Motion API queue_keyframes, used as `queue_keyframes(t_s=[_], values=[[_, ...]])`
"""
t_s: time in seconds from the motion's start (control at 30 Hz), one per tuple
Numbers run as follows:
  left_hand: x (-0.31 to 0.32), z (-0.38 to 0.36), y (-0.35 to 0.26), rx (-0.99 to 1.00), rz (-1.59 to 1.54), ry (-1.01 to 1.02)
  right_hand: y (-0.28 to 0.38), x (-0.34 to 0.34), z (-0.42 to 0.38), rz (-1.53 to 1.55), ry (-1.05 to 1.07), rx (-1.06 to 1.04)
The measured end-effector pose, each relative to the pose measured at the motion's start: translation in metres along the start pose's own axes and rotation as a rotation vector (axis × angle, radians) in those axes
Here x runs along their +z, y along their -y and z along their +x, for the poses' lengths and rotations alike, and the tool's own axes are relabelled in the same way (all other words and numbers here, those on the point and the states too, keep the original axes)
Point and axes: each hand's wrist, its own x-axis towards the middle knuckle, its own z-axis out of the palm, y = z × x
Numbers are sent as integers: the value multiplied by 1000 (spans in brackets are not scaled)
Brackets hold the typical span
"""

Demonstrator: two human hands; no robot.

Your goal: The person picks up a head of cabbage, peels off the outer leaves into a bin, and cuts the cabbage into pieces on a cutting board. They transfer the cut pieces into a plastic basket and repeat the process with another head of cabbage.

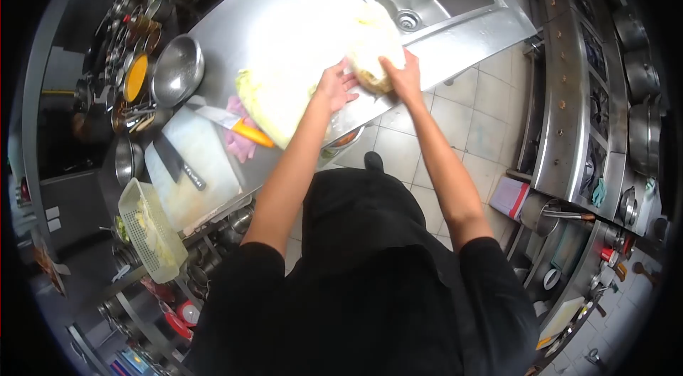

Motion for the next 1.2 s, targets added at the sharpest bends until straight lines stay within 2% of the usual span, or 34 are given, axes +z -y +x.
queue_keyframes(t_s=[0.03,0.07,0.17,0.2,0.27,0.33,0.4,0.43,0.5,0.6,0.67,0.7,0.73,0.8,0.83,0.87,0.93,1.0,1.13,1.2], values=[[9,12,0,-43,-118,65,12,-4,-6,-57,-46,-44],[14,23,2,-53,-105,68,30,-10,-14,-117,-96,-81],[14,45,14,10,-215,314,38,-25,-7,-47,-105,-142],[22,51,19,12,-217,322,42,-32,2,-52,-108,-148],[38,62,27,155,-270,349,51,-48,21,18,-123,-211],[75,71,12,182,-409,412,75,-77,56,1,-163,-296],[123,71,-10,518,-318,461,103,-113,93,-57,-163,-511],[136,74,-20,503,-313,472,121,-131,111,-53,-153,-587],[179,103,-50,596,-360,724,156,-162,148,-50,-154,-628],[228,144,-76,465,-513,880,166,-200,178,-75,-153,-679],[260,160,-81,447,-520,877,162,-219,198,-89,-224,-660],[275,163,-83,475,-485,834,156,-231,208,-18,-275,-550],[287,168,-83,501,-455,780,152,-245,220,-17,-284,-540],[302,192,-83,468,-473,799,147,-277,248,161,-176,-271],[310,202,-83,470,-446,776,146,-289,261,87,-120,-347],[317,212,-82,473,-421,749,144,-294,270,94,-112,-339],[338,232,-83,512,-411,748,140,-305,294,-227,-95,-616],[360,248,-82,570,-409,737,122,-317,325,-246,-38,-703],[390,276,-70,700,-441,633,94,-335,381,-137,72,-643],[416,281,-72,793,-451,555,87,-342,411,245,104,-417]])
